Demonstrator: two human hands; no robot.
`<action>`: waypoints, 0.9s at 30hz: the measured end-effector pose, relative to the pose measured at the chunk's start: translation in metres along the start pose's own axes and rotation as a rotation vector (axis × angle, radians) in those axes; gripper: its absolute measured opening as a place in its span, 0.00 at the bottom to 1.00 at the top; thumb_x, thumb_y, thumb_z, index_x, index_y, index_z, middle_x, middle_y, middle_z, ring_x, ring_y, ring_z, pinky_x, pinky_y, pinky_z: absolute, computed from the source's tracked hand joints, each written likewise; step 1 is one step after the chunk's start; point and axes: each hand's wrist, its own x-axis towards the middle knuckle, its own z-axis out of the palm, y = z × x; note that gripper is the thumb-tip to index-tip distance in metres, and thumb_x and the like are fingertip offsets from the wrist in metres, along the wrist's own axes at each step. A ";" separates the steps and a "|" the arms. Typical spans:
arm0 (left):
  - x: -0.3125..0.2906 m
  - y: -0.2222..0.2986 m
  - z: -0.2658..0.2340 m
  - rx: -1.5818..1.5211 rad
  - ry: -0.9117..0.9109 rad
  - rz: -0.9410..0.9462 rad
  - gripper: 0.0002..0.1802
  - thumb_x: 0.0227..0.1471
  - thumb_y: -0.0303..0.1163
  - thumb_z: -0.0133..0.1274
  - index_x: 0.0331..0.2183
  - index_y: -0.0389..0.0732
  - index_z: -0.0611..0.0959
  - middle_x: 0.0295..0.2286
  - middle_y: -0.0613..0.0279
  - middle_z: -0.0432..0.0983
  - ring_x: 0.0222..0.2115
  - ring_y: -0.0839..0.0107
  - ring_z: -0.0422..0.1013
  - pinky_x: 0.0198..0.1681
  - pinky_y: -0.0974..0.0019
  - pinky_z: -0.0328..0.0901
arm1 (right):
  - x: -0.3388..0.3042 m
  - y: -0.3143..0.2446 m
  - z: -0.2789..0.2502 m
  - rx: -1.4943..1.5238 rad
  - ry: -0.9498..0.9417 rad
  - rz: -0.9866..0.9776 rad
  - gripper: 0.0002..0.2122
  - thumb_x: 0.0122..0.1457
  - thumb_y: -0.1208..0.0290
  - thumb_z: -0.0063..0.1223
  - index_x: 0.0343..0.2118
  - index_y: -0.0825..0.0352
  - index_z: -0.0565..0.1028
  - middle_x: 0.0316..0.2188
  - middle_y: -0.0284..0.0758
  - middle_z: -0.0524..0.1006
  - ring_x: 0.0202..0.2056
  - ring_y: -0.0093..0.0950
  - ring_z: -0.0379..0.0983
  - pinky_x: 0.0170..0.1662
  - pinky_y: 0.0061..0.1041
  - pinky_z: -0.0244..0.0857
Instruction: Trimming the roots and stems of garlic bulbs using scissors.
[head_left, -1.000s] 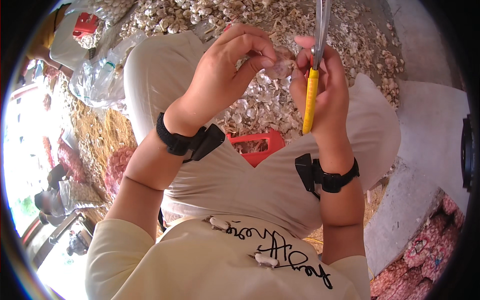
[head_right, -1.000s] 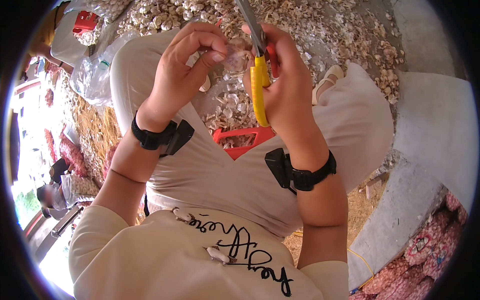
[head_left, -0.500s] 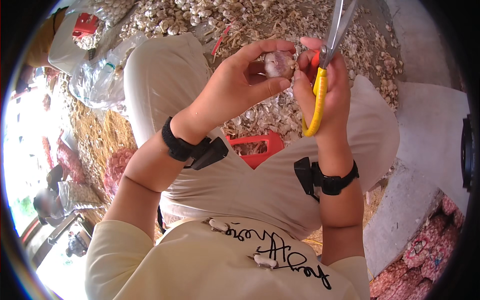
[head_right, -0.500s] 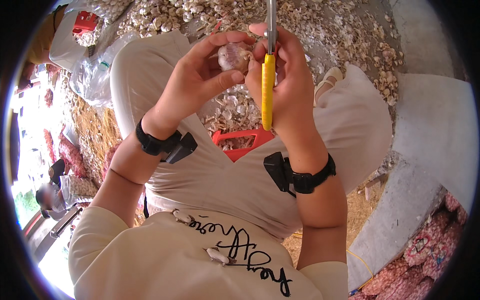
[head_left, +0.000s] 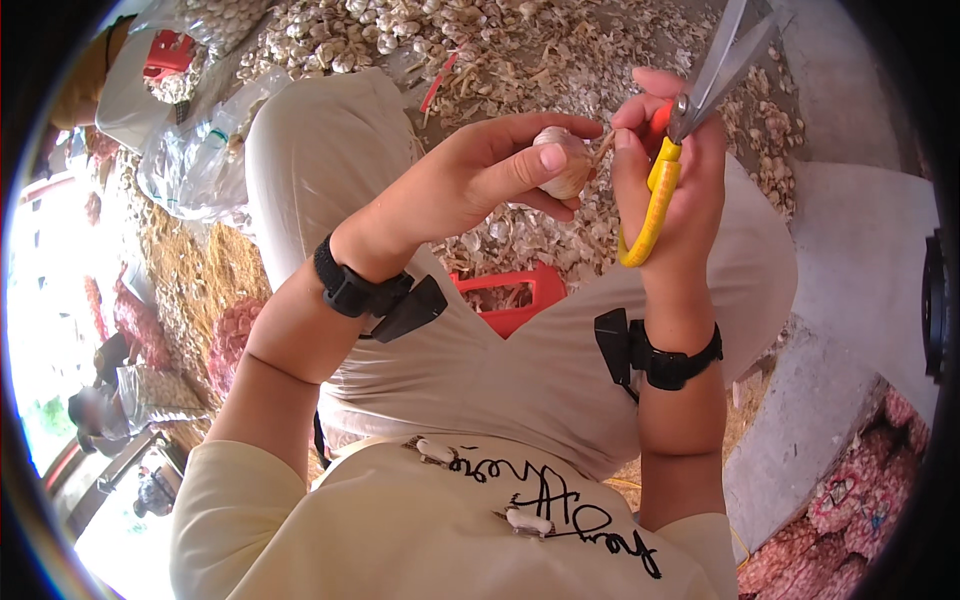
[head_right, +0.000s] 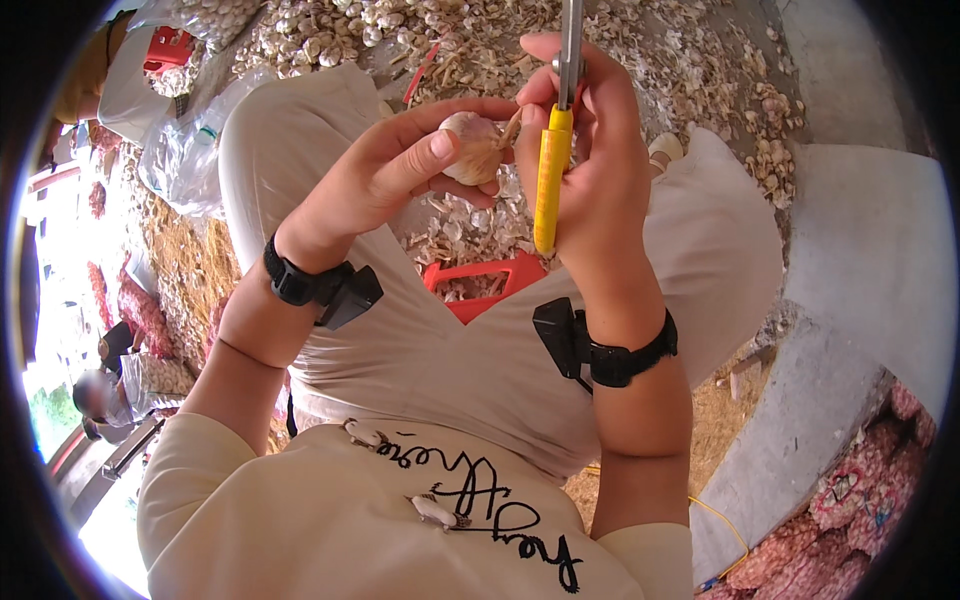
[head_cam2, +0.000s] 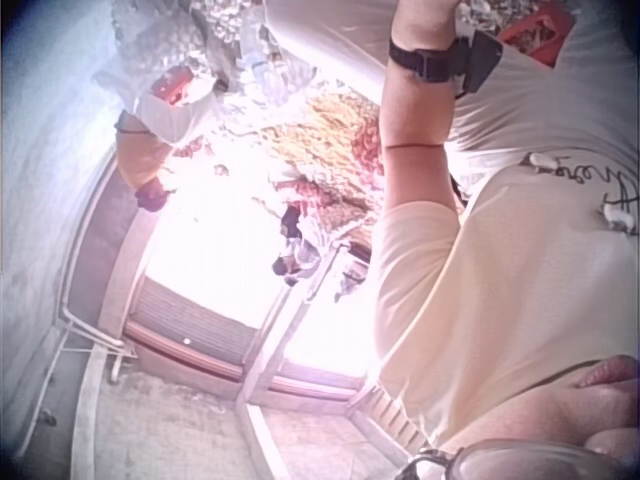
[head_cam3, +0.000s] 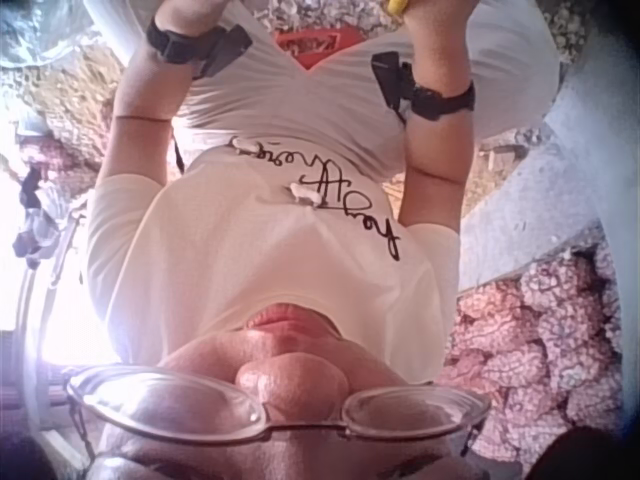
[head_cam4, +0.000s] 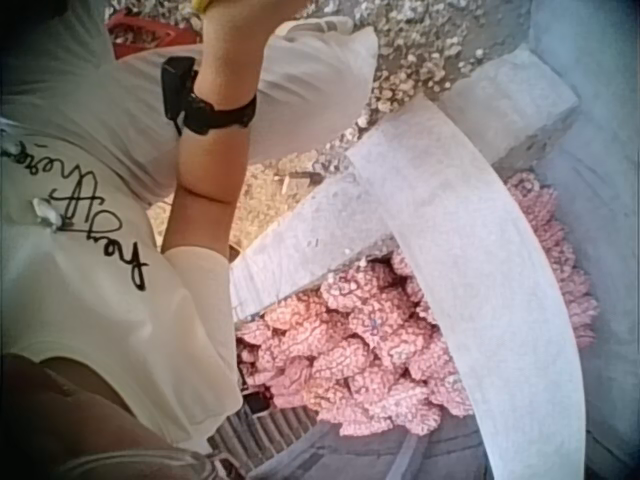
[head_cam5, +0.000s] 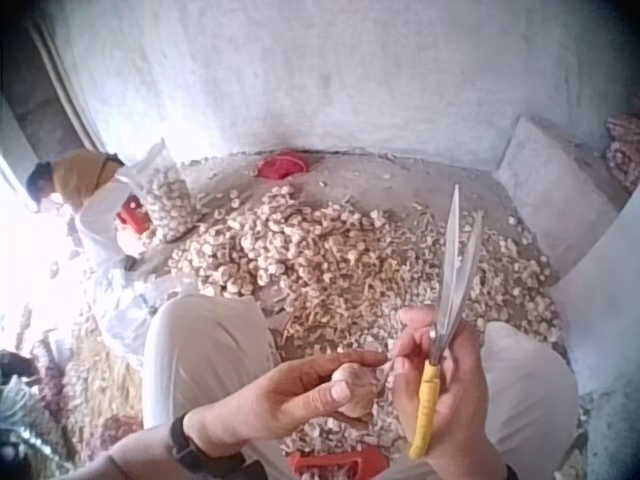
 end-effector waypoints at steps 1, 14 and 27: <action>0.000 0.000 0.000 0.000 -0.001 -0.001 0.34 0.59 0.50 0.44 0.56 0.32 0.64 0.46 0.54 0.70 0.43 0.68 0.70 0.47 0.61 0.69 | -0.001 0.002 0.001 0.057 0.007 0.006 0.19 0.52 0.86 0.48 0.48 0.68 0.66 0.31 0.31 0.70 0.31 0.17 0.65 0.37 0.15 0.62; 0.004 -0.007 -0.034 -0.295 0.299 0.176 0.34 0.59 0.55 0.36 0.52 0.33 0.66 0.43 0.51 0.72 0.39 0.70 0.71 0.44 0.67 0.69 | -0.005 0.007 -0.013 -0.018 -0.210 0.328 0.20 0.54 0.77 0.56 0.50 0.66 0.67 0.32 0.27 0.71 0.33 0.16 0.66 0.38 0.16 0.61; -0.002 0.007 -0.029 -0.135 0.285 0.096 0.36 0.59 0.58 0.33 0.50 0.33 0.68 0.36 0.52 0.75 0.34 0.68 0.74 0.40 0.67 0.71 | -0.011 0.011 0.007 -0.208 -0.331 0.168 0.28 0.43 0.63 0.68 0.48 0.66 0.70 0.33 0.34 0.71 0.32 0.27 0.66 0.36 0.25 0.64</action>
